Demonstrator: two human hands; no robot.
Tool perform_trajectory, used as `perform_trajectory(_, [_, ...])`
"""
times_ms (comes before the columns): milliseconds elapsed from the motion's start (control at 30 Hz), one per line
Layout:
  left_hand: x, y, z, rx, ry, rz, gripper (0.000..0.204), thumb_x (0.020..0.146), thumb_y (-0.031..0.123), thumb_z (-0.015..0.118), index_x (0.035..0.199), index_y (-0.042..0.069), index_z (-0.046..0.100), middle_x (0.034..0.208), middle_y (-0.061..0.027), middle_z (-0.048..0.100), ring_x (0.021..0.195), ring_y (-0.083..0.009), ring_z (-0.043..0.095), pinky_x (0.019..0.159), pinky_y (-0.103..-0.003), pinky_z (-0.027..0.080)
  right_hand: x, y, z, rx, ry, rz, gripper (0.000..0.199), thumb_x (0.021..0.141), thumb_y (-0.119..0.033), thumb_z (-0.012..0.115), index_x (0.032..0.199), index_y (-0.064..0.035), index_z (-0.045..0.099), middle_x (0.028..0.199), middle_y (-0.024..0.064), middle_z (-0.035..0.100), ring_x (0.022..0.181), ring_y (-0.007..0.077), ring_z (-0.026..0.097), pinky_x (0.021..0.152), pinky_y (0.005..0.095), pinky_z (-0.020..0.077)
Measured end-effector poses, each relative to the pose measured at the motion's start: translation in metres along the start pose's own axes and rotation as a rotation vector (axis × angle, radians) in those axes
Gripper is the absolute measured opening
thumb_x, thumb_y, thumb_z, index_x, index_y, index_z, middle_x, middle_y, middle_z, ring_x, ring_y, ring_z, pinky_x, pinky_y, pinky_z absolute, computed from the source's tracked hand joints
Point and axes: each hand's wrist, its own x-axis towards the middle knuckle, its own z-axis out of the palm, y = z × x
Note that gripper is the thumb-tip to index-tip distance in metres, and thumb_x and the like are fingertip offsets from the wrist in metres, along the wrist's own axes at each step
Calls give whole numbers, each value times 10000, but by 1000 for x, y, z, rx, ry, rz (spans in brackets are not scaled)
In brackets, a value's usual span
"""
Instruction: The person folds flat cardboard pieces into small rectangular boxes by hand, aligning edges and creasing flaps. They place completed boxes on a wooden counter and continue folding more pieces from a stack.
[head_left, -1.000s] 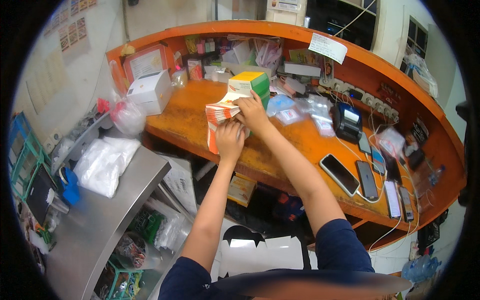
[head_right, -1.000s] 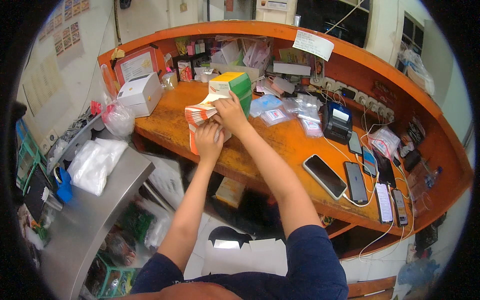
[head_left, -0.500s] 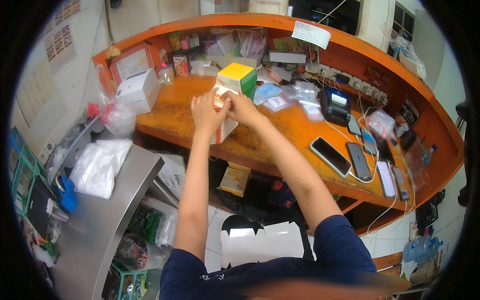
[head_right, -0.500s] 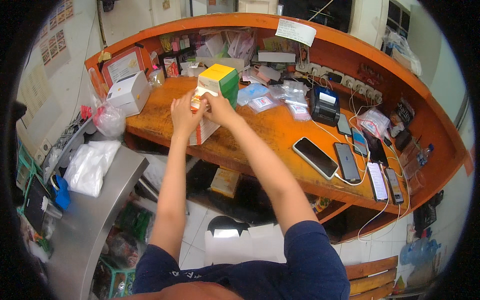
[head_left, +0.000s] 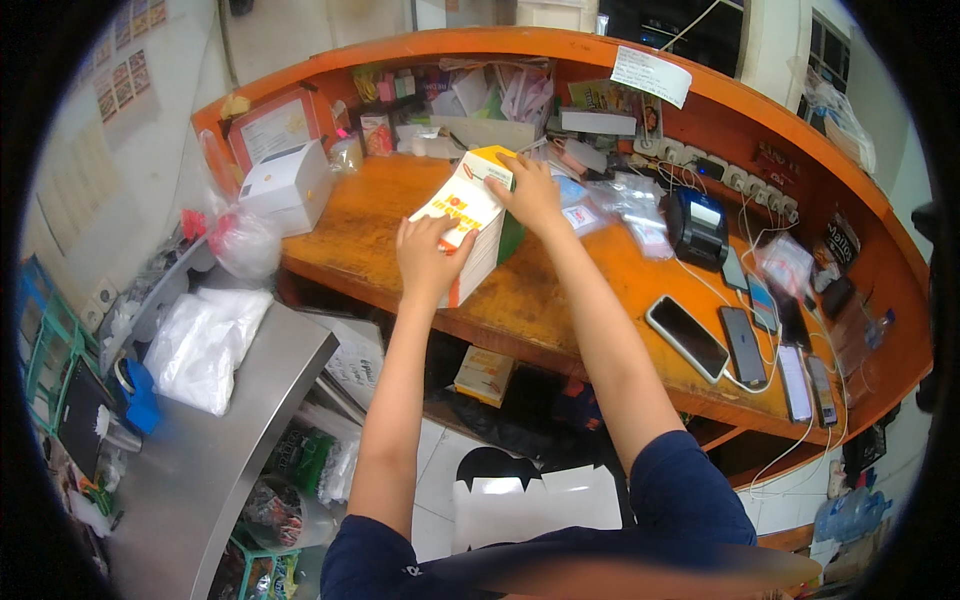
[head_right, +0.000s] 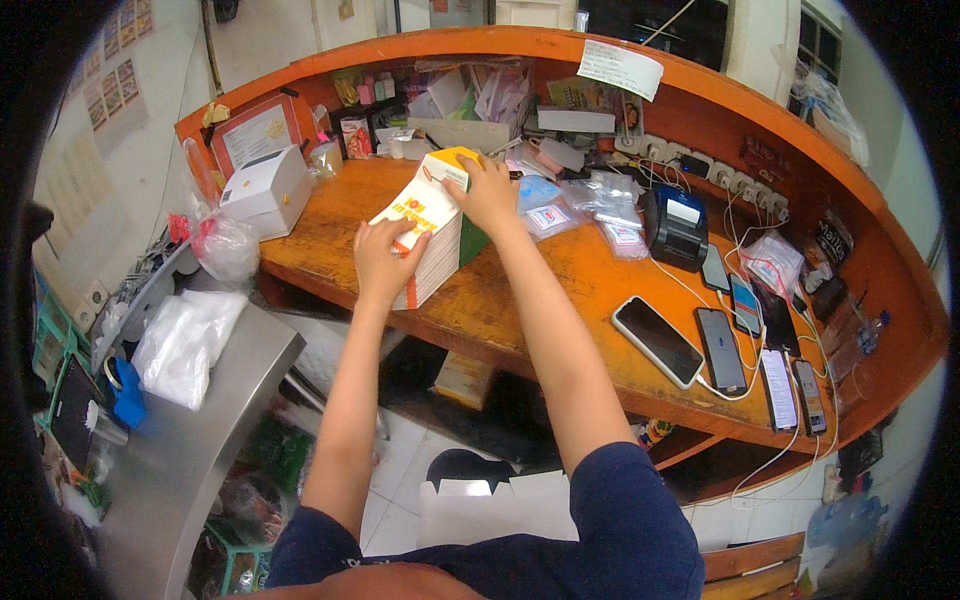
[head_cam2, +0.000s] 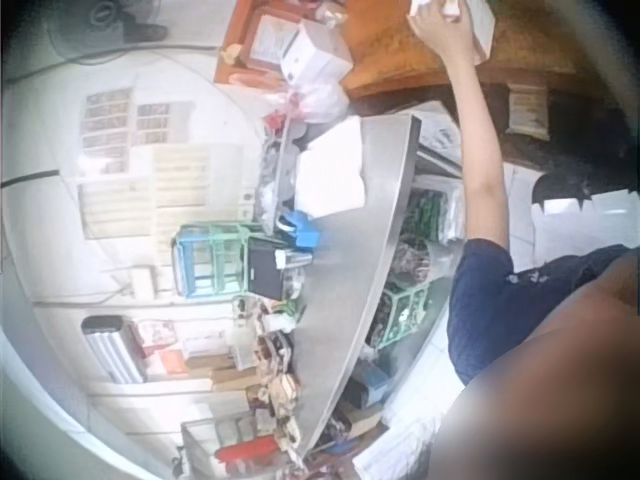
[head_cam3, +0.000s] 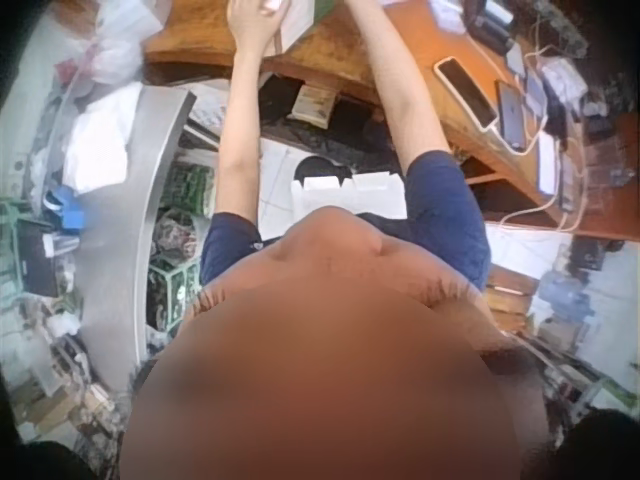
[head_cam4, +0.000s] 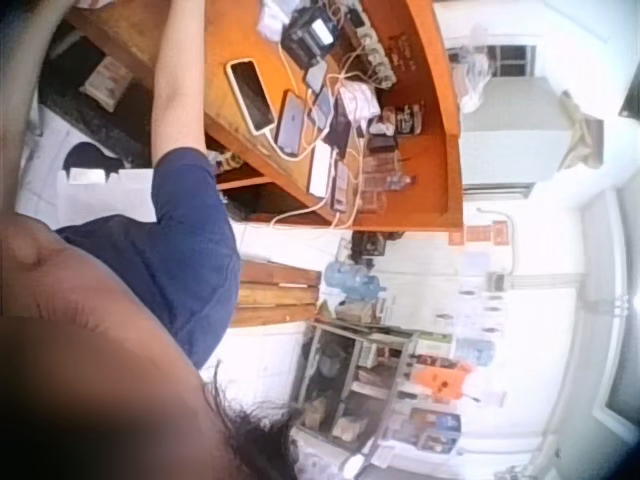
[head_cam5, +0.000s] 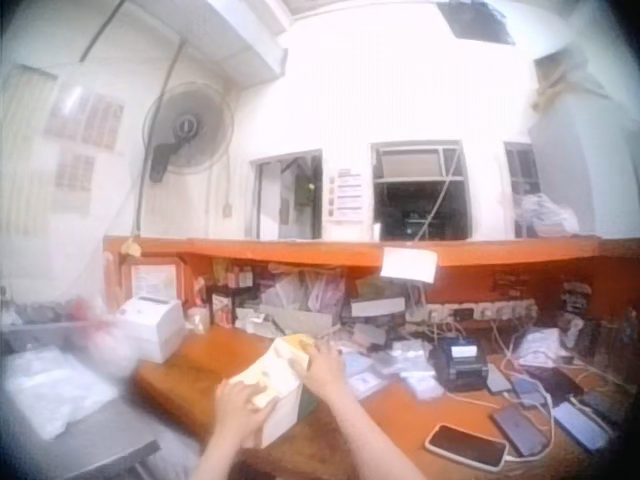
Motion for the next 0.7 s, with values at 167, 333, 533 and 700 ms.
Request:
perform_trajectory(167, [-30,-9,20,67,104,109,511,717,311,752,1141,72,597,1191,-143,604,1234,-382,457,1081,-500,257,-16,-12,5,-14,40,4,585,809,-446,656,1329,-221,510,1386,199,432,1309,388,361,1005,537,353])
perform_trajectory(333, [-45,-1,8,137,-42,79,771,675,335,793,1315,77,448,1362,-151,453,1333,-376,319,1103,-528,203,-6,1,-15,61,-149,-90,669,782,-424,694,1374,-222,457,1440,225,356,1345,405,305,1077,468,309])
perform_trajectory(533, [-55,-3,-1,234,-129,157,948,652,304,823,1399,65,290,1419,-187,326,1347,-395,266,1082,-527,240,-57,33,-51,327,-422,-95,897,758,-476,708,1479,-211,246,1499,246,235,1393,411,212,1114,416,271])
perform_trajectory(700, [-49,-15,21,288,-81,89,937,676,251,804,1409,48,257,1426,-193,297,1361,-392,231,1067,-531,247,-133,62,-53,-14,-483,-21,799,826,-487,632,1470,-190,263,1472,252,279,1362,401,284,1068,528,288])
